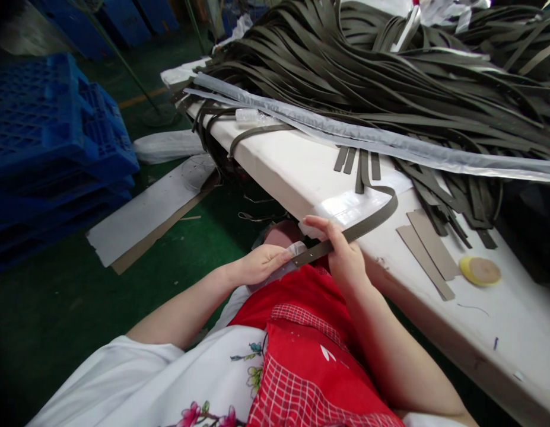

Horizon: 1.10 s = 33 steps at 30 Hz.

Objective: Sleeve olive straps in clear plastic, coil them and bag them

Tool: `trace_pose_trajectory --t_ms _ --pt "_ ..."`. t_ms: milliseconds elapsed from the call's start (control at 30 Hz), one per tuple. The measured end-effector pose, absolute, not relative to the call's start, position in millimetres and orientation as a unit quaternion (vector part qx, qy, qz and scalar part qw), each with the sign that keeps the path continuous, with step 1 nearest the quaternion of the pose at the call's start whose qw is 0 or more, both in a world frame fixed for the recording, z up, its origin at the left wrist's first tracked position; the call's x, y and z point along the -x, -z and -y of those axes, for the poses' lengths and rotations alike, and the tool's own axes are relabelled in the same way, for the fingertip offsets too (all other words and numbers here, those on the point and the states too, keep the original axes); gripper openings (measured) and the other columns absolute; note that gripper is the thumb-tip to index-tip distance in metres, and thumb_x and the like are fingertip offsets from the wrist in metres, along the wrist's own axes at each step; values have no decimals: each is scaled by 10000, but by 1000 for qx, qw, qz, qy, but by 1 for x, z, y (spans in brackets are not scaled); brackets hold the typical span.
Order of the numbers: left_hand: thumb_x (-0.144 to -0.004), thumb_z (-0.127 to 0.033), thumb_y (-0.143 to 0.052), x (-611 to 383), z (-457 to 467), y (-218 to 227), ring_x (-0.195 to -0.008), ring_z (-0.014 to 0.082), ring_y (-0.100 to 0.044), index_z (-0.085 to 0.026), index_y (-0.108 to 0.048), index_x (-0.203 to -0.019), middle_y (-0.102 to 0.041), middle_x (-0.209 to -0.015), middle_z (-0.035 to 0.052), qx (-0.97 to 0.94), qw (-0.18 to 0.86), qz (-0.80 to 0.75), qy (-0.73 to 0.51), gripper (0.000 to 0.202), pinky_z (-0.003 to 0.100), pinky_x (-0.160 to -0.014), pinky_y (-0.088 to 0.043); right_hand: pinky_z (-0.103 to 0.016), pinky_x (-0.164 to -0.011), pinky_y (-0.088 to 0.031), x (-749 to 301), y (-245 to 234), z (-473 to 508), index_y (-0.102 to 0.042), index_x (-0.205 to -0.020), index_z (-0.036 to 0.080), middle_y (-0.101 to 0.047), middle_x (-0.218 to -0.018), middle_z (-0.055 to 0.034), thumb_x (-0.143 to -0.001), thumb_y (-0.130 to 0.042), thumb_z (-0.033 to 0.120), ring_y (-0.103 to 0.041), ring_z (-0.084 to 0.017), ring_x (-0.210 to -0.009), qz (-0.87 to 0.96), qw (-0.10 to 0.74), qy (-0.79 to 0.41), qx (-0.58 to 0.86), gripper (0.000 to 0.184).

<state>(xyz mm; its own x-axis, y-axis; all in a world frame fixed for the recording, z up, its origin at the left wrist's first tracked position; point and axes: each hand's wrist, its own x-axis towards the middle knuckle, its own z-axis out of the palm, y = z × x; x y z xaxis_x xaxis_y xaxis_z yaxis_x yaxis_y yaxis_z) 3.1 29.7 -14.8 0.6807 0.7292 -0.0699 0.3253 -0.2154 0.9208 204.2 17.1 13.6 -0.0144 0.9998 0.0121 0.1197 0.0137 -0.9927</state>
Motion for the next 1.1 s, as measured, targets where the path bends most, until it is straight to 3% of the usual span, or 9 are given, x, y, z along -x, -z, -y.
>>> trace_pose_trajectory --t_ms 233,333,400,500,600,733,867,1000,1100 --pt "-986 -566 -299 -18 -25 11 -574 120 -492 -145 -611 -625 -573 -611 11 -722 508 -376 -283 636 243 -569 -384 -442 -1126 -362 -181 1 -16 -762 -1030 248 -694 -1203 -58 -937 -406 649 -560 -273 -1226 577 413 -516 480 544" --pt "-976 -579 -335 -10 -25 10 -571 120 -521 -132 -699 -737 -621 -634 21 -687 511 -411 -312 624 236 -565 -393 -417 -1002 -464 -184 10 -15 -696 -1134 245 -700 -1160 -55 -878 -582 584 -606 -260 -1123 514 459 -515 509 439" --pt "-961 -608 -351 1 -25 9 -552 113 -519 -126 -735 -819 -635 -638 25 -649 519 -443 -336 632 228 -541 -384 -348 -830 -528 -192 16 -14 -706 -1042 225 -724 -1021 -56 -847 -641 554 -647 -228 -960 449 492 -533 522 387" --pt "-922 -656 -404 15 -25 6 -504 98 -481 -117 -751 -834 -615 -590 24 -590 548 -471 -361 648 216 -493 -348 -280 -614 -509 -194 27 -9 -724 -843 158 -719 -799 -89 -851 -576 634 -643 -181 -708 375 387 -708 457 498" --pt "-876 -701 -451 21 -22 1 -475 87 -457 -107 -755 -802 -609 -567 30 -541 622 -450 -344 671 206 -461 -330 -284 -701 -533 -180 34 -3 -727 -915 138 -731 -868 -101 -798 -662 605 -672 -189 -789 304 277 -856 314 486" --pt "-850 -710 -491 29 -14 1 -469 87 -462 -95 -760 -826 -624 -575 42 -532 677 -427 -274 672 203 -451 -329 -314 -834 -542 -162 29 -5 -702 -1059 229 -738 -959 -22 -731 -769 481 -669 -178 -888 184 400 -863 248 419" --pt "-903 -658 -448 39 -11 8 -523 107 -508 -94 -758 -901 -639 -618 40 -601 641 -430 -208 644 212 -497 -379 -332 -810 -563 -163 23 -14 -712 -856 228 -756 -930 -23 -754 -763 415 -680 -201 -904 131 483 -808 311 219" --pt "-972 -574 -363 33 -13 14 -829 183 -630 -134 -755 -938 -707 -898 86 -700 562 -394 -197 591 272 -755 -486 -326 -638 -566 -164 21 -16 -639 -741 214 -749 -907 -33 -796 -716 388 -680 -220 -856 170 489 -787 336 199" --pt "-994 -536 -327 19 -15 17 -861 192 -635 -140 -735 -885 -700 -915 81 -729 514 -395 -220 579 288 -820 -485 -290 -548 -520 -159 21 -14 -606 -740 212 -746 -961 -38 -797 -693 409 -676 -221 -845 194 493 -781 331 223"
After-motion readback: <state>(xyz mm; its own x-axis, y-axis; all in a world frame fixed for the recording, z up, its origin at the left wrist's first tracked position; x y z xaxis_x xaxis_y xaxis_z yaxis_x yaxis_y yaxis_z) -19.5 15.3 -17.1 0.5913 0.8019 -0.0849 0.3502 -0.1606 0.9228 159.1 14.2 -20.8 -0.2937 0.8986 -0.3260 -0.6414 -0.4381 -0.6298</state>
